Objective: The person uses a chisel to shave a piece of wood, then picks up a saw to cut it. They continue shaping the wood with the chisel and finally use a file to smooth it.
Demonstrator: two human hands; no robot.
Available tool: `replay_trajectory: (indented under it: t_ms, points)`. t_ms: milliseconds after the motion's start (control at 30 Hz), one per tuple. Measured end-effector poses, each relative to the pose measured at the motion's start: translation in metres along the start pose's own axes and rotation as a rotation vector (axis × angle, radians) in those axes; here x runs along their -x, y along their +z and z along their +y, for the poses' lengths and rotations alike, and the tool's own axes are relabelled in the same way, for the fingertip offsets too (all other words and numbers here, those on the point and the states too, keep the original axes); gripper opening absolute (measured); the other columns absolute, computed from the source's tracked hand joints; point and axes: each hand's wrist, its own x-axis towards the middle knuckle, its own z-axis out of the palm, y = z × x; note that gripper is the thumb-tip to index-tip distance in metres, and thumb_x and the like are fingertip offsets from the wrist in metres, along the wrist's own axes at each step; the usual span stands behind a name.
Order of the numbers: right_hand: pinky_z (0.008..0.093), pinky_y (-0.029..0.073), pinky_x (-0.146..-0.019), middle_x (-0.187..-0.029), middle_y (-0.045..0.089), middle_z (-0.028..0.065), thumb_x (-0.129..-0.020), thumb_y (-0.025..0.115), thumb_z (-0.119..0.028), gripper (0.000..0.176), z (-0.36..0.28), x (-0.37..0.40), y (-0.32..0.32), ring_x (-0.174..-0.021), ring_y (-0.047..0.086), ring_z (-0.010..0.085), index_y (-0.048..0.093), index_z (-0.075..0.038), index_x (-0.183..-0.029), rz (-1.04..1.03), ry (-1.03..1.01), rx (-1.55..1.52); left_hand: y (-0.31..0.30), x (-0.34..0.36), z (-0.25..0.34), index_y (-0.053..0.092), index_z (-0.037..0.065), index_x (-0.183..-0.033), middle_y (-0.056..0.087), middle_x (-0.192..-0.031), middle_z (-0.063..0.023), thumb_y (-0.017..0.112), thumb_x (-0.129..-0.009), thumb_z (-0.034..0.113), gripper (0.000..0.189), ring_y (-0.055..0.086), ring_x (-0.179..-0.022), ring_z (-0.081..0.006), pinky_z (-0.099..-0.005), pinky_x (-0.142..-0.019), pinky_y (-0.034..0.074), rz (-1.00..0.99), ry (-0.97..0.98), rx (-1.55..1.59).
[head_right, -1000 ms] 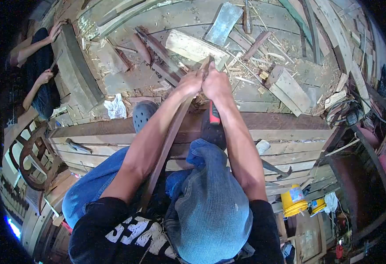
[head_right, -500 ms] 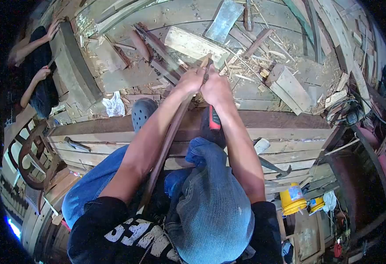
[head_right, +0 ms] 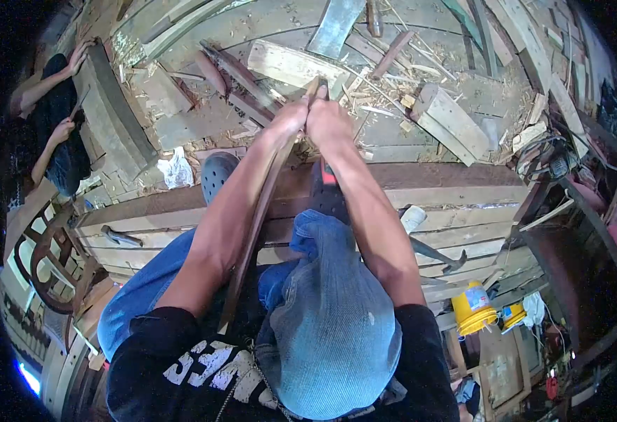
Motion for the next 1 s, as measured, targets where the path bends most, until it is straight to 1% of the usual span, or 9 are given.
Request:
replay_trajectory:
  t_ms: [67,133,200,333,367,467,700,800,1000]
  points:
    - [0.0444,0.051,-0.09,-0.106,0.064,0.0265,-0.093,0.042,-0.01,0.031,-0.003,-0.004,-0.005,-0.102,0.063,0.0386,0.066,0.004,-0.106,0.043,0.004,0.091,0.0,-0.015,-0.012,0.02,0.023,-0.151,0.051,-0.134,-0.0197,0.017,-0.104,0.032,0.048,0.057,-0.106,-0.0228,-0.031,-0.082,0.049,0.006,0.071,-0.076]
    - [0.0446,0.051,-0.09,-0.106,0.064,0.0276,-0.093,0.042,-0.01,0.031,-0.001,-0.001,-0.002,-0.102,0.063,0.0397,0.061,0.004,-0.113,0.057,0.007,0.037,0.002,-0.011,-0.01,0.021,0.027,-0.15,0.048,-0.137,-0.0204,0.02,-0.103,0.035,0.048,0.055,-0.112,-0.027,-0.0336,-0.086,0.048,0.013,0.022,-0.117]
    - [0.0452,0.05,-0.09,-0.105,0.063,0.0299,-0.091,0.043,-0.01,0.039,0.008,-0.004,-0.002,-0.102,0.062,0.0418,0.052,0.005,-0.126,0.094,0.018,-0.039,0.002,-0.002,-0.006,0.025,0.036,-0.148,0.034,-0.147,-0.0213,0.027,-0.102,0.032,0.045,0.041,-0.131,-0.0301,-0.0352,-0.11,0.032,0.064,0.065,-0.024]
    - [0.0464,0.051,-0.087,-0.095,0.064,0.0315,-0.086,0.052,-0.016,0.05,0.022,0.005,0.006,-0.097,0.063,0.0436,0.046,0.001,-0.132,0.101,-0.113,-0.039,0.003,-0.018,-0.022,0.05,0.012,-0.134,0.057,-0.124,-0.0172,0.032,-0.102,0.034,0.043,0.056,-0.11,-0.0242,-0.0379,-0.094,0.043,0.148,0.014,-0.041]
    - [0.0466,0.052,-0.086,-0.093,0.065,0.0304,-0.084,0.055,-0.015,0.045,0.018,0.011,0.005,-0.094,0.064,0.0429,0.051,0.004,-0.125,0.08,-0.131,-0.062,0.005,-0.052,-0.049,0.06,0.002,-0.115,0.064,-0.103,-0.0105,0.035,-0.102,0.037,0.044,0.059,-0.09,-0.0186,-0.0359,-0.079,0.048,0.135,0.028,0.166]
    - [0.0471,0.049,-0.088,-0.101,0.064,0.0269,-0.087,0.05,-0.016,0.038,0.014,0.011,0.006,-0.098,0.062,0.043,0.052,-0.006,-0.124,0.006,-0.127,-0.035,0.002,-0.027,-0.03,0.063,0.001,-0.108,0.064,-0.094,-0.0086,0.038,-0.101,0.038,0.044,0.059,-0.08,-0.0146,-0.0314,-0.067,0.047,-0.013,0.02,0.22]
    - [0.049,0.051,-0.085,-0.096,0.064,0.031,-0.091,0.047,-0.027,0.041,0.006,-0.015,0.001,-0.096,0.063,0.0434,0.049,-0.001,-0.123,0.026,-0.02,-0.013,0.004,-0.028,-0.023,0.063,0.0,-0.102,0.061,-0.082,-0.0067,0.042,-0.101,0.037,0.042,0.053,-0.068,-0.0123,-0.0298,-0.054,0.042,0.119,0.014,0.033]
    - [0.0445,0.052,-0.087,-0.1,0.065,0.0274,-0.097,0.043,-0.03,0.043,0.008,-0.016,0.002,-0.098,0.064,0.0387,0.054,0.003,-0.122,-0.013,-0.004,0.023,0.005,-0.019,-0.026,0.061,0.0,-0.096,0.057,-0.075,-0.0043,0.041,-0.101,0.037,0.042,0.048,-0.062,-0.0113,-0.0288,-0.053,0.04,0.083,-0.039,0.113]
    - [0.0444,0.052,-0.088,-0.099,0.066,0.0256,-0.093,0.047,-0.023,0.054,0.02,-0.014,0.005,-0.096,0.065,0.0383,0.035,-0.005,-0.143,0.044,-0.057,-0.016,-0.01,0.004,-0.03,0.057,0.002,-0.1,0.052,-0.073,-0.0024,0.035,-0.102,0.042,0.045,0.044,-0.054,-0.0108,-0.0251,-0.048,0.039,-0.094,-0.078,0.587]
